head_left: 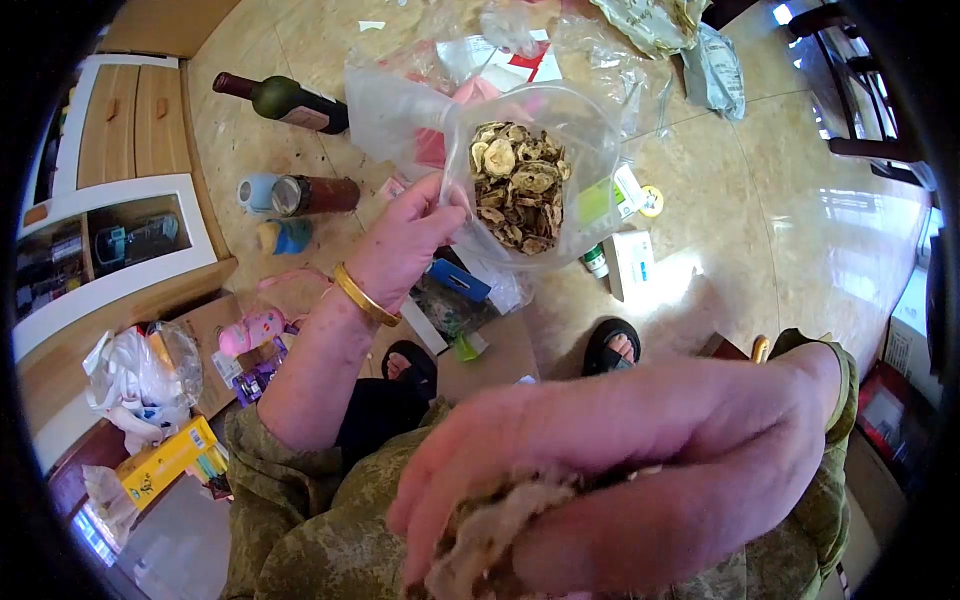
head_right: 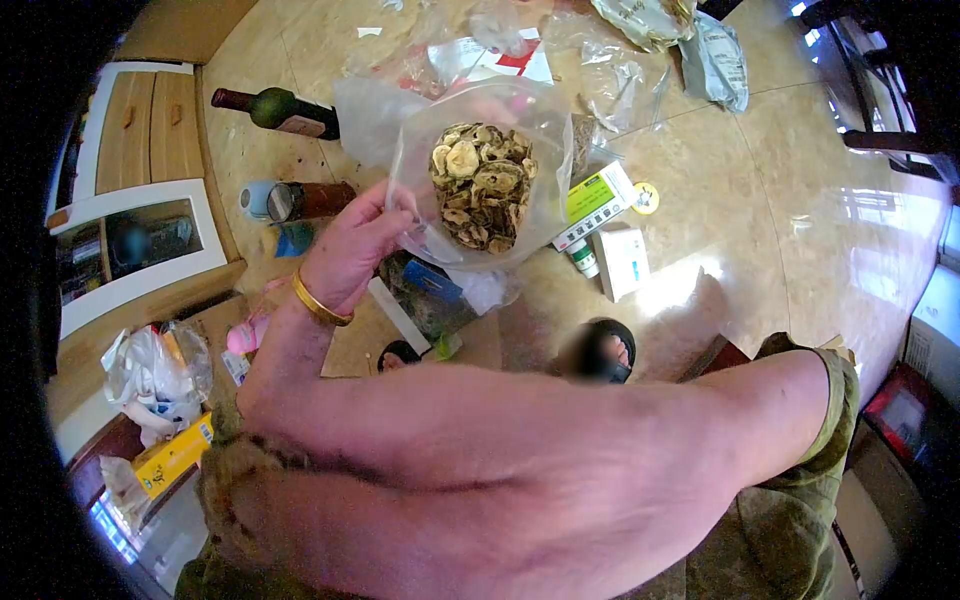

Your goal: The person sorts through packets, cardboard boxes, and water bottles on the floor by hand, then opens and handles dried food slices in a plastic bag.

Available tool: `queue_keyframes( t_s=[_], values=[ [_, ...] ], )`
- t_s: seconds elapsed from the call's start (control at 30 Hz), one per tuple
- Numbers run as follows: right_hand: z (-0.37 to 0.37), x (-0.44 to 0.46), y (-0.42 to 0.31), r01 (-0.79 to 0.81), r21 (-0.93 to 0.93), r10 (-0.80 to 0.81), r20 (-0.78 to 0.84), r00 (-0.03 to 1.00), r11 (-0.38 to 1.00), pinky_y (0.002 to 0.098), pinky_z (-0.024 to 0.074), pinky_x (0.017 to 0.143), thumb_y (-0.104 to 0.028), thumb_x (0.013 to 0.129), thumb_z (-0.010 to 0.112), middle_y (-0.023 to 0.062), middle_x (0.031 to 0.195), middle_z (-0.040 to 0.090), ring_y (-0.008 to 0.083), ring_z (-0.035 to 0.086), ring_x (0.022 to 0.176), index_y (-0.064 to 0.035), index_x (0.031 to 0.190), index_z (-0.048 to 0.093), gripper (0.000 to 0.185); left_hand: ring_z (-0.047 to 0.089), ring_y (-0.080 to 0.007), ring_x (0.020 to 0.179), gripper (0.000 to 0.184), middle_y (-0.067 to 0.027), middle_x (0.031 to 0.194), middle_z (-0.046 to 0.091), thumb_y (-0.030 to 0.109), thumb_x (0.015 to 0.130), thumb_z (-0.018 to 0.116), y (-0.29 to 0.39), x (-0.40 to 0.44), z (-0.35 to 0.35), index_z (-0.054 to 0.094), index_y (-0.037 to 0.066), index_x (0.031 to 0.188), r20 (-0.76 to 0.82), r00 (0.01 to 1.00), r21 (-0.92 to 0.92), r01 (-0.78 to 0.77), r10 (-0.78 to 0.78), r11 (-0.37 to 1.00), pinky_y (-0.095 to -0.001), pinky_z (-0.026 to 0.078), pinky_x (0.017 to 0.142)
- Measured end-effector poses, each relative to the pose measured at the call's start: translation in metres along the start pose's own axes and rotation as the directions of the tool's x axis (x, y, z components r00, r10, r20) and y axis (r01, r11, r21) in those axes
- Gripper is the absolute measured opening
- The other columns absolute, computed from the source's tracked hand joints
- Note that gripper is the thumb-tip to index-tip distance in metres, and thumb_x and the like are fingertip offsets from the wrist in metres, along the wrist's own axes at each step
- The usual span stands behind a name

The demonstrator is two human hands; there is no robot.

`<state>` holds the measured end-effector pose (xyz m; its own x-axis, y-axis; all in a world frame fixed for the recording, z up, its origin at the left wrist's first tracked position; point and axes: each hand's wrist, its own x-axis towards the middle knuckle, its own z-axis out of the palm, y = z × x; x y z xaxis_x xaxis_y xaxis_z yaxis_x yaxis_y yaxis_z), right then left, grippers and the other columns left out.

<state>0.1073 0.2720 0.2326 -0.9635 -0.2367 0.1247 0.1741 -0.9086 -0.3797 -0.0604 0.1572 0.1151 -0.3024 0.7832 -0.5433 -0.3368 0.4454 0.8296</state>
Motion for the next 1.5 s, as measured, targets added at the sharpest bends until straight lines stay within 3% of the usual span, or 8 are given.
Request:
queue_keyframes(
  t_s=[0.1,0.23,0.33,0.63,1.03,1.33,1.43,1.5],
  values=[
    [-0.006,0.014,-0.009,-0.063,-0.375,0.113,0.114,0.987,0.925,0.0291,0.036,0.08,-0.017,0.085,0.037,0.0144,0.105,0.045,0.0188,0.047,0.091,0.0058,0.113,0.035,0.036,0.037,-0.0029,0.065,0.006,0.0061,0.072,0.043,0.008,0.076,0.046,0.005,-0.002,0.006,0.049,0.009,0.082,-0.036,0.999,-0.01,0.015,-0.016,1.0,-0.0177,0.032,0.059],
    [-0.007,0.008,0.019,0.471,-0.648,-0.432,0.235,0.871,0.598,0.0222,0.043,0.067,-0.009,0.08,0.047,0.0124,0.101,0.05,0.0136,0.051,0.081,0.0045,0.109,0.045,0.031,0.046,-0.0067,0.077,0.007,0.0026,0.08,0.047,0.01,0.079,0.048,-0.001,0.0,-0.004,0.048,0.008,0.086,0.029,0.999,0.054,0.025,-0.026,0.998,-0.0207,0.038,0.071],
    [0.007,0.006,-0.006,0.082,-0.625,-0.056,0.061,0.997,0.776,0.02,0.0427,0.067,-0.004,0.079,0.049,0.0107,0.096,0.052,0.0134,0.051,0.082,0.0054,0.104,0.048,0.027,0.046,-0.0068,0.077,0.008,0.0027,0.08,0.047,0.01,0.079,0.048,-0.001,0.001,-0.004,0.048,0.008,0.086,0.04,0.999,0.009,0.023,-0.024,1.0,-0.0208,0.038,0.071],
    [0.027,0.001,0.015,0.146,0.047,-0.138,-0.148,0.979,0.988,0.0216,0.0413,0.066,-0.005,0.081,0.049,0.0105,0.092,0.051,0.0127,0.05,0.082,0.0073,0.107,0.042,0.03,0.045,-0.0067,0.076,0.006,0.0025,0.079,0.046,0.01,0.079,0.047,0.002,0.0,-0.001,0.049,0.008,0.085,0.05,0.999,0.037,-0.004,0.002,0.999,-0.0206,0.036,0.072],
    [0.004,0.003,0.019,0.228,-0.309,-0.209,0.091,0.974,0.923,0.0264,0.0421,0.064,-0.007,0.08,0.05,0.0135,0.091,0.05,0.0179,0.051,0.077,0.0075,0.106,0.042,0.031,0.041,-0.0064,0.074,0.004,0.003,0.076,0.044,0.011,0.078,0.046,-0.002,0.001,-0.002,0.047,0.008,0.08,0.064,0.998,0.117,-0.011,0.003,0.993,-0.0194,0.033,0.069],
    [-0.091,0.019,-0.02,-0.158,-0.362,-0.146,-0.683,0.715,0.918,0.0272,0.0492,0.064,-0.019,0.083,0.044,0.009,0.093,0.053,0.0159,0.054,0.082,0.0024,0.108,0.043,0.033,0.043,-0.006,0.079,0.011,0.0029,0.083,0.047,0.011,0.081,0.047,0.004,-0.005,0.006,0.05,0.006,0.09,0.053,0.998,0.102,-0.024,0.019,0.994,-0.0205,0.034,0.073],
    [-0.12,0.018,-0.014,-0.324,-0.498,-0.186,-0.729,0.659,0.804,0.0274,0.0461,0.072,-0.016,0.082,0.044,0.0084,0.095,0.053,0.0169,0.053,0.085,-0.0007,0.109,0.044,0.031,0.04,-0.0053,0.074,0.004,0.0043,0.077,0.044,0.009,0.079,0.046,0.003,-0.005,0.008,0.048,0.007,0.082,0.047,0.998,0.124,-0.04,0.035,0.991,-0.0199,0.033,0.069],
    [-0.134,0.014,-0.014,-0.549,-0.785,-0.237,-0.614,0.753,0.288,0.0288,0.0423,0.078,-0.016,0.079,0.048,0.0097,0.101,0.052,0.02,0.052,0.09,-0.0047,0.11,0.046,0.033,0.04,-0.0052,0.072,0.002,0.0046,0.075,0.043,0.008,0.079,0.046,0.005,-0.006,0.01,0.047,0.007,0.08,0.029,0.999,0.156,-0.045,0.041,0.987,-0.0197,0.033,0.068]
  ],
)
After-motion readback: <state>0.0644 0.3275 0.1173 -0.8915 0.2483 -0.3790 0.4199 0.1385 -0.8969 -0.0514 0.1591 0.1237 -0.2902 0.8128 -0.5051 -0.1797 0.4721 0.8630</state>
